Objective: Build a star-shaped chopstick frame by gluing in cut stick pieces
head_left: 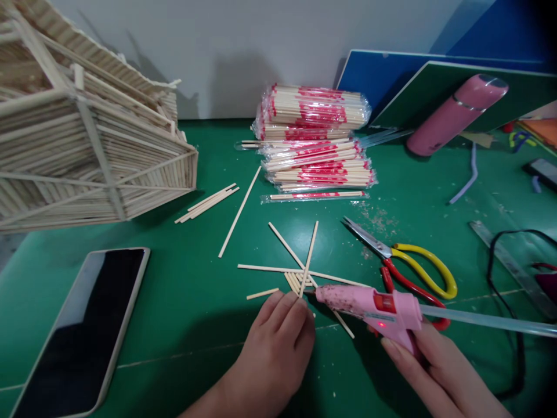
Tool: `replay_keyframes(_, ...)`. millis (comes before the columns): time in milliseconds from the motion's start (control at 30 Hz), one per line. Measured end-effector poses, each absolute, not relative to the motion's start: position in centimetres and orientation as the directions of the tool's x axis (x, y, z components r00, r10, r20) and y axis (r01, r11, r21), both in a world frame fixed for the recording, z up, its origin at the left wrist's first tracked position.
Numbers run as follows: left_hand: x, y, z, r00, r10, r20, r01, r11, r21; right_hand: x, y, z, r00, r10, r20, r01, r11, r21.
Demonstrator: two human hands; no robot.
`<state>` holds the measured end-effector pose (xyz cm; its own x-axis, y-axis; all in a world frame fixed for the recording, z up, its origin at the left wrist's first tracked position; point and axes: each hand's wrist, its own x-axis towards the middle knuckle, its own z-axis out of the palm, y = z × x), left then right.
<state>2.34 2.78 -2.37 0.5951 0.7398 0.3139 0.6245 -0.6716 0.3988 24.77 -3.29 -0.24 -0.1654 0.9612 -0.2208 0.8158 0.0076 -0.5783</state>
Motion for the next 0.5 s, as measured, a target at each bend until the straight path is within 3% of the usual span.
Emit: replay_keyframes(500,2.56,2.81,-2.40,0.578,0.757,0.304,0.644,-0.652,0.400,25.15,-3.50,-0.61,-0.136,0.972,-0.193,0.830,0.006,-0.557)
